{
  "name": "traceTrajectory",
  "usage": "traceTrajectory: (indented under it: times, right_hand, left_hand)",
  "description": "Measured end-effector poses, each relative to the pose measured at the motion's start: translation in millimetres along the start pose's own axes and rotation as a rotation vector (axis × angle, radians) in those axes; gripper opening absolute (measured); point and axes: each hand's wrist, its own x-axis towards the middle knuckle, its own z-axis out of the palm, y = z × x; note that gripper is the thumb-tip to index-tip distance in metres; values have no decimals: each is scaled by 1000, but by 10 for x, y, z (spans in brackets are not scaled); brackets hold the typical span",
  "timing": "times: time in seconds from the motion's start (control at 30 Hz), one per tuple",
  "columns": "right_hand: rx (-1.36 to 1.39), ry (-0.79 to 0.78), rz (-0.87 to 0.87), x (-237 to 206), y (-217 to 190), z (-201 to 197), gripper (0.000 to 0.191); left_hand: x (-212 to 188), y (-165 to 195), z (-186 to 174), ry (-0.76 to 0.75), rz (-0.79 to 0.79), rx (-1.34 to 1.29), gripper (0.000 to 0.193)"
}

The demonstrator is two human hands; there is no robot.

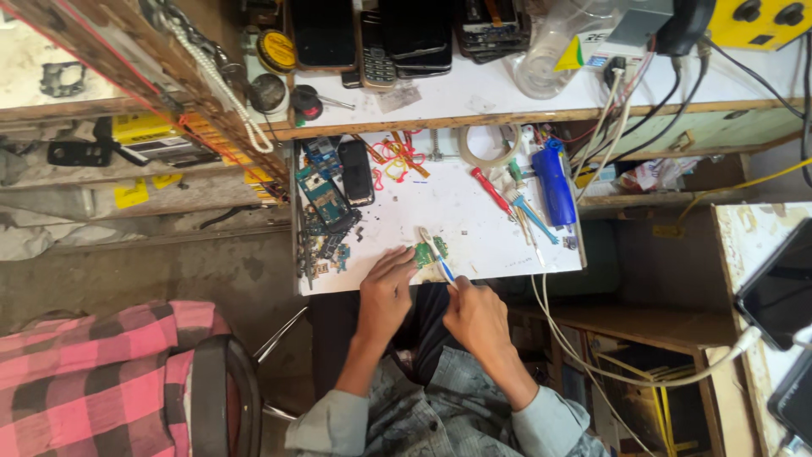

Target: The person holds a green circuit board on a small work table and scrubs its surface with a toothbrush, repositioning the board and brushing different areas throughout the clip. Other phone boards, tools, and a bottle sit on the cluttered bench around them.

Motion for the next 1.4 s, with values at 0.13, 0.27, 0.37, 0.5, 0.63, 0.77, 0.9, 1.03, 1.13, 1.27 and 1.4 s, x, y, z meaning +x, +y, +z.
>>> traceTrajectory:
  times: [0.13, 0.27, 0.37, 0.5, 0.63, 0.77, 0.9, 1.03, 1.13, 1.27, 1.4]
  right_hand:
    - [-1, 2, 17, -37, 7, -31, 15]
    - [-3, 5, 18, -113, 37, -89, 15]
    - [-29, -11, 45, -245, 31, -151, 15]
    - [-32, -68, 67, -387, 40, -237, 15]
    - [-27, -55, 40, -284, 40, -175, 15]
    - [-28, -33, 6, -238, 20, -62, 17]
    - [-29, -118, 62, -508, 58, -93, 15]
    - [-35, -145, 67, -616, 106, -115, 16]
    - [-17, -104, 23, -430, 63, -5, 16]
    - [12, -56, -18, -324, -31, 104, 17]
    - [-17, -143, 26, -512, 0, 21, 13]
  left_hand:
    - [-29, -19, -225, -2, 66, 217, 20]
    - [-84, 40, -199, 75, 38, 293, 17]
    - [-121, 61, -154, 122, 25, 309, 15]
    - [-142, 57, -168, 87, 10, 306, 15]
    - [-154, 98, -184, 67, 6, 366, 17]
    - [-164, 148, -173, 55, 17, 432, 20]
    - [-164, 144, -177, 53, 22, 430, 19]
    - [-164, 135, -164, 52, -3, 410, 17]
    - [-154, 133, -153, 59, -6, 416, 17]
    - [-141, 132, -170, 61, 2, 411, 18]
    - [-140, 130, -157, 91, 1, 391, 17]
